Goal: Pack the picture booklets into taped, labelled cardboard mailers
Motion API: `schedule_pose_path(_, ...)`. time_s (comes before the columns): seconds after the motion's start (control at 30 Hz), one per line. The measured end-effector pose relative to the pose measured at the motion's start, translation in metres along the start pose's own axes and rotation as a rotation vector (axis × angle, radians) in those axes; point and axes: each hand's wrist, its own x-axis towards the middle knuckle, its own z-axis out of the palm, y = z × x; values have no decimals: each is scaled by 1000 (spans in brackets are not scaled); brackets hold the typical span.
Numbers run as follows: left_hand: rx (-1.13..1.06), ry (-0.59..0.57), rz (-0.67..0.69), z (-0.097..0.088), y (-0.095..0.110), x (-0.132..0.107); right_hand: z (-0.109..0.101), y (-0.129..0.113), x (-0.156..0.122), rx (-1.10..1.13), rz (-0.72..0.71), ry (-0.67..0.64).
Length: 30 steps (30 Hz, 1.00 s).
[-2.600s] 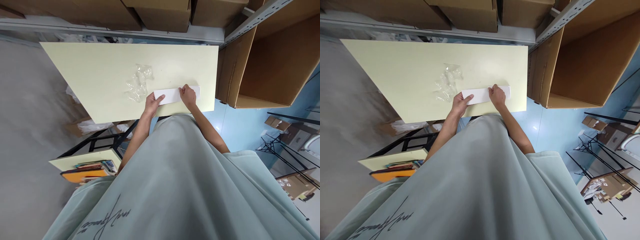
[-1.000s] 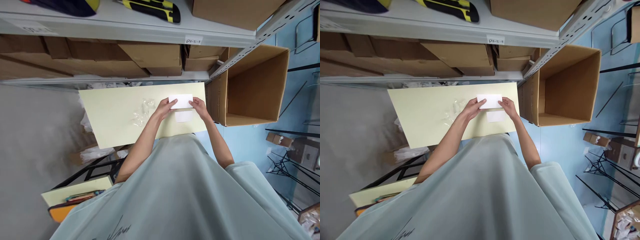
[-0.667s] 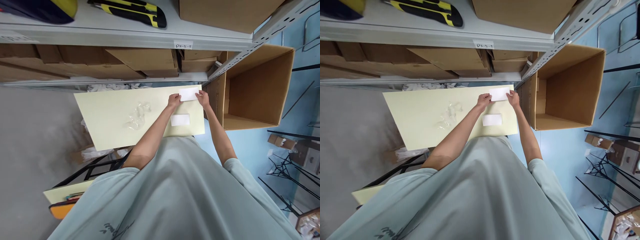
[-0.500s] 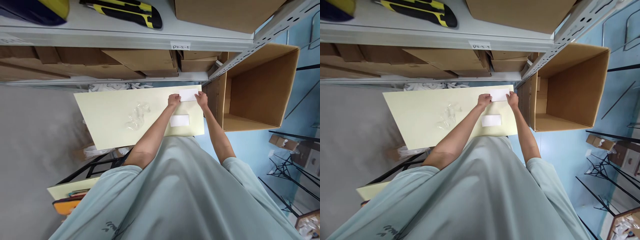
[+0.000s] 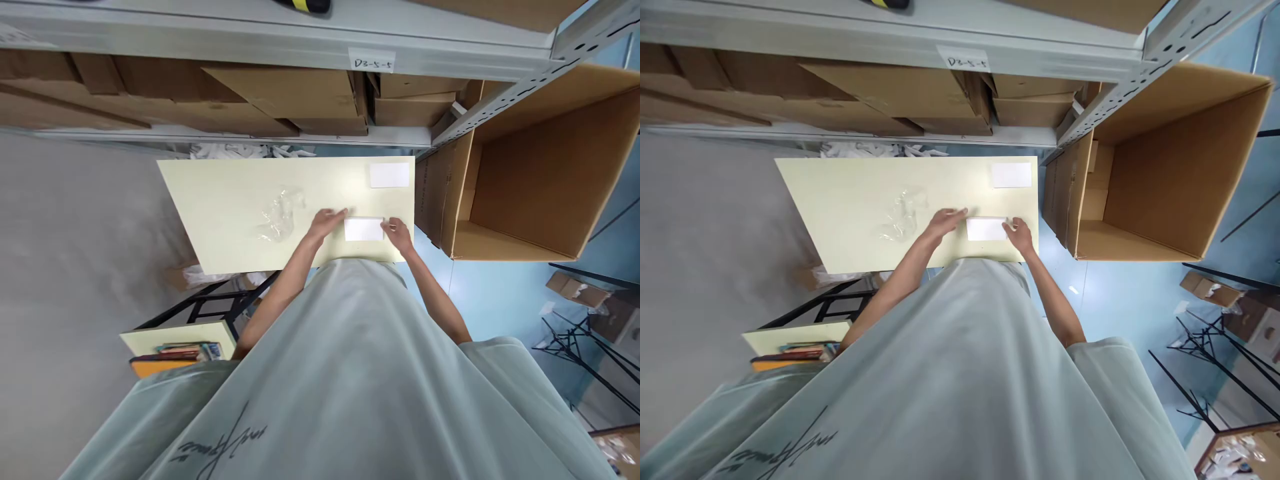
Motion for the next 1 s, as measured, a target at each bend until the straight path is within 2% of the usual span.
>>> schedule_pose_path(0.07, -6, -66, -53, 1, -21, -18, 20, 8, -17, -38, -8, 1)
schedule_pose_path(0.1, -17, -111, -34, 6, -28, -24, 28, 9, -21, -63, -20, 17)
schedule_pose_path(0.2, -47, -220, 59, 21, -33, -31, 42, 8, -22, -131, -47, 59)
schedule_pose_path(0.27, -58, -251, 48, 26, -31, -27, 41, 5, -19, -160, -46, 62)
schedule_pose_path(0.4, -82, -256, 19, 23, -32, -18, 33, 3, -13, -144, -30, 18)
schedule_pose_path(0.6, -68, -189, 86, 14, -44, -24, 40, 6, -17, 131, 25, -68)
schedule_pose_path(0.73, -103, -210, 128, -2, -46, -34, 38, 3, -28, 134, -16, -115)
schedule_pose_path(0.87, -55, -336, 261, -30, -42, -46, 27, -17, -44, -114, -327, -116)
schedule_pose_path(0.93, -40, -416, 344, -48, -39, -52, 27, -36, -52, -223, -460, -212)
schedule_pose_path(1.0, -18, -499, 416, -67, -36, -59, 34, -55, -59, -286, -470, -352)
